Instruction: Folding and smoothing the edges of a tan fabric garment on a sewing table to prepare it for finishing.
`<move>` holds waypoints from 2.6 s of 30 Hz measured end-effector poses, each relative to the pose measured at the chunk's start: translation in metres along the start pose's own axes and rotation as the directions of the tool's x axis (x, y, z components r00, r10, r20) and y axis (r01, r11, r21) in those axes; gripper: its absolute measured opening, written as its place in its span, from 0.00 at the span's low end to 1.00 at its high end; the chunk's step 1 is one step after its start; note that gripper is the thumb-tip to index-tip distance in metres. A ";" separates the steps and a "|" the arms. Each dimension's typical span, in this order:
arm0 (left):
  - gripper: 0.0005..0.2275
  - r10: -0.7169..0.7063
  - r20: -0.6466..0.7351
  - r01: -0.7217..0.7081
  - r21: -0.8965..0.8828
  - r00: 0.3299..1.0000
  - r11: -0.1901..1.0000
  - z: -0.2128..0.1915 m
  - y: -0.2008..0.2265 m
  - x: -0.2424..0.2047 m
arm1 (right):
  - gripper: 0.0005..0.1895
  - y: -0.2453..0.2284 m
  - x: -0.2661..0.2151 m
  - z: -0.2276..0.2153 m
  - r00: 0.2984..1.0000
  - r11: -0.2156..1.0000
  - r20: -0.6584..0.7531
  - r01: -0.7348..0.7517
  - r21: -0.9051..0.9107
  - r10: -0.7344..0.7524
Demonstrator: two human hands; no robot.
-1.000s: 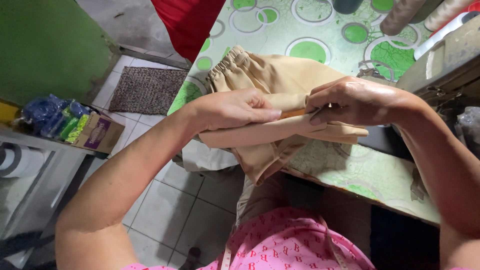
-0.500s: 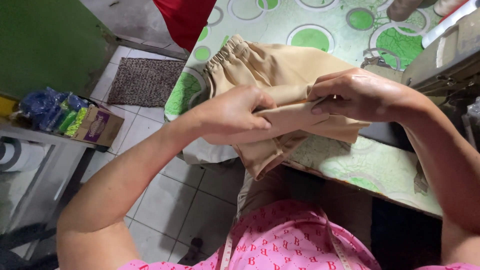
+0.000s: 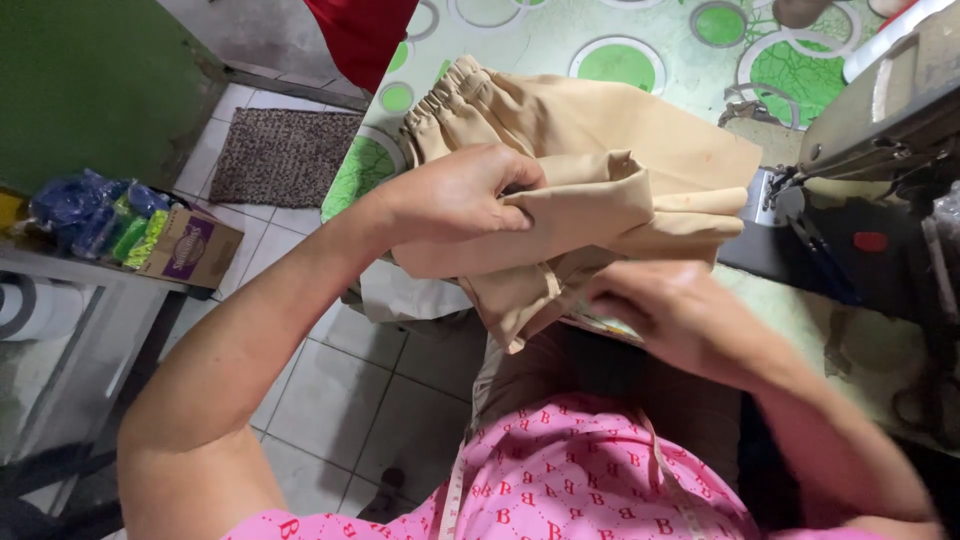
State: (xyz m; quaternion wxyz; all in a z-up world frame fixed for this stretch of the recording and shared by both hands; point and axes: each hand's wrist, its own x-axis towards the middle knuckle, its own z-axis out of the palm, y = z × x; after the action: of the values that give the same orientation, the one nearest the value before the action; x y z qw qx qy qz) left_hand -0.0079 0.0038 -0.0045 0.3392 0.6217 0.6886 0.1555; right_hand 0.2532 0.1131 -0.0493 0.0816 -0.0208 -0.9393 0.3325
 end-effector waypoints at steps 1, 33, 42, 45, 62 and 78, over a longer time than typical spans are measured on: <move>0.12 -0.039 0.001 0.039 -0.059 0.999 0.997 -0.001 -0.004 0.002 | 0.05 0.006 0.001 0.014 0.999 0.997 0.009 -0.046 0.067 0.046; 0.10 0.178 -0.278 -0.143 0.140 0.944 0.980 -0.039 0.031 -0.022 | 0.06 -0.026 0.051 0.009 0.893 1.000 -0.450 0.018 0.014 -0.010; 0.06 0.124 -0.356 -0.069 0.164 0.926 0.984 -0.078 0.073 -0.044 | 0.04 -0.046 0.089 -0.057 0.939 0.979 -0.305 -0.107 0.174 0.157; 0.06 0.202 -0.344 -0.108 0.273 0.917 0.956 -0.074 0.061 -0.027 | 0.03 -0.047 0.097 -0.062 0.941 0.954 -0.238 -0.186 0.236 0.242; 0.12 -0.044 -0.440 0.193 0.299 0.897 0.935 -0.055 0.056 -0.002 | 0.09 -0.024 0.105 -0.036 0.974 0.899 -0.173 -0.057 0.435 0.146; 0.12 0.010 -0.446 0.124 0.272 0.895 0.954 -0.073 0.027 0.004 | 0.14 -0.006 0.053 0.035 0.941 0.982 -0.284 0.169 -0.079 -0.185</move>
State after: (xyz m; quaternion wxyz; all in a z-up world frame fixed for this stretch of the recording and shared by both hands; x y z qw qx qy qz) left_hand -0.0356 0.0276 0.0644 0.0823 0.5927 0.7810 0.1787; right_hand 0.1955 0.0912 -0.0652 0.2475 0.0130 -0.9237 0.2922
